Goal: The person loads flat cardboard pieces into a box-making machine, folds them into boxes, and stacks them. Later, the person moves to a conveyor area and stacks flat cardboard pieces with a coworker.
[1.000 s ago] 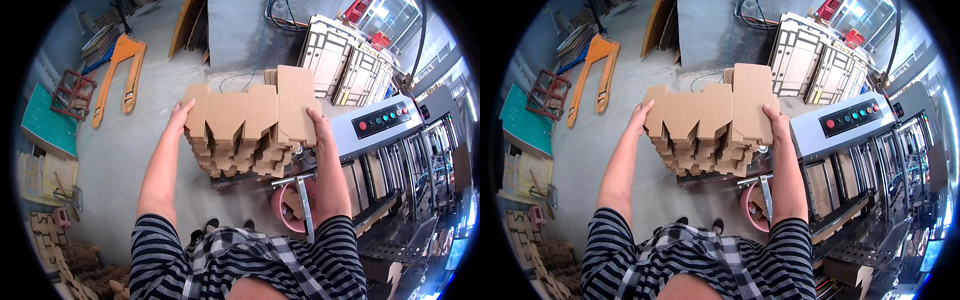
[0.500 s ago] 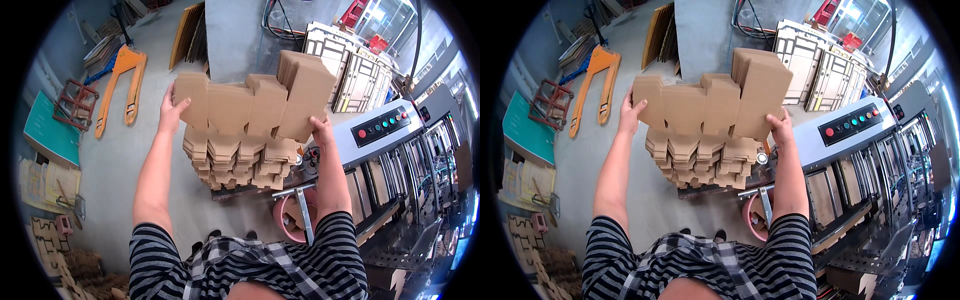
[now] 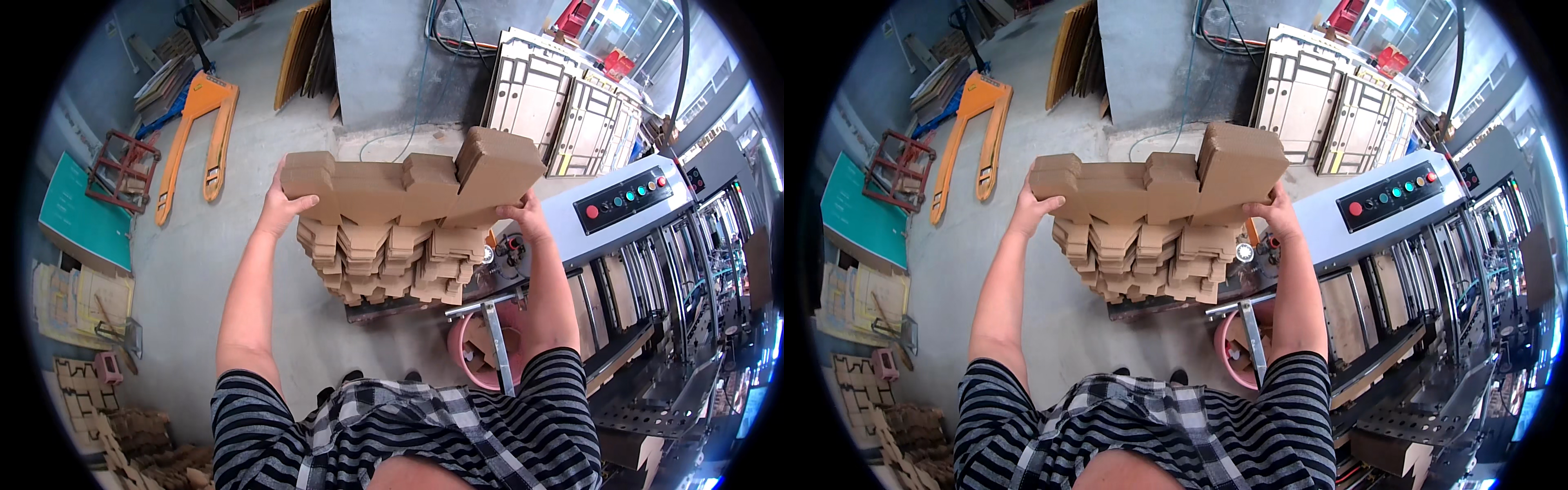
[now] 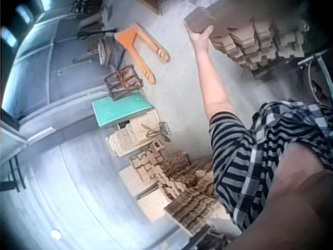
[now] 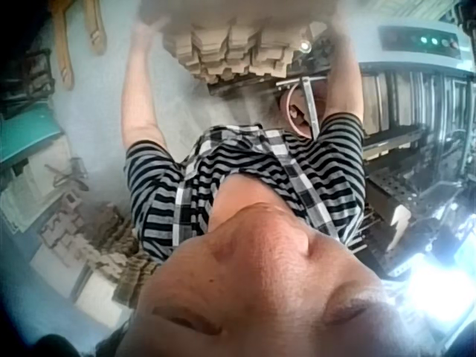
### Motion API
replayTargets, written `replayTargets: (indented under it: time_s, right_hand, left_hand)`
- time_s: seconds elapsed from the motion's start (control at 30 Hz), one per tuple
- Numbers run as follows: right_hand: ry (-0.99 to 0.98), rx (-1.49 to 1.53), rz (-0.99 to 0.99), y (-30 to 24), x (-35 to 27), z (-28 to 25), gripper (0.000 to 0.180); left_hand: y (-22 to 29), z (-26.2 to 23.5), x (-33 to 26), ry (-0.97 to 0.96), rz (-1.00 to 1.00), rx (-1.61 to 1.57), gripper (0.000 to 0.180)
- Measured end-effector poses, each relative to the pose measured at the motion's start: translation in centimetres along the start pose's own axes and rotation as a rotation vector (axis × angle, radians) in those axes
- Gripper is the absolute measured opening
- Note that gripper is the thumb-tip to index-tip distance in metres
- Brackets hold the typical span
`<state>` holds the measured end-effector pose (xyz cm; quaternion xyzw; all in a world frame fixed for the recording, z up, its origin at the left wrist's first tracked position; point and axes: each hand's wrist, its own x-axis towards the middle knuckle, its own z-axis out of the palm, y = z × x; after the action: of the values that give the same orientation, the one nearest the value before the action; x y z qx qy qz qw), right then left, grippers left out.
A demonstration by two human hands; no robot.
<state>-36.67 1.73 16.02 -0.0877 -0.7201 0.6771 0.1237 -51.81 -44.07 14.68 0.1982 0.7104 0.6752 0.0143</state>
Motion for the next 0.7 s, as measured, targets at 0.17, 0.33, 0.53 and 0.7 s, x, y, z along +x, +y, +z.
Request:
replayTargets:
  time_s: [0.17,0.33,0.53,0.7]
  right_hand:
    - [-0.104,-0.393,0.048,-3.7,-0.4,1.6,0.057]
    - [-0.142,-0.459,0.013,-3.5,-0.1,1.0,0.051]
    - [-0.096,-0.506,-0.021,-3.4,-0.1,1.9,0.047]
    - [-0.120,-0.465,-0.014,-2.3,0.6,1.1,0.046]
  left_hand:
    - [0.9,-0.3,0.0,-0.069,-0.007,0.169,0.104]
    - [2.3,-0.8,0.3,-0.144,-0.029,0.382,0.101]
    - [2.5,-1.5,0.2,-0.159,-0.041,0.482,0.097]
    - [3.0,-1.1,0.4,-0.157,-0.051,0.512,0.093]
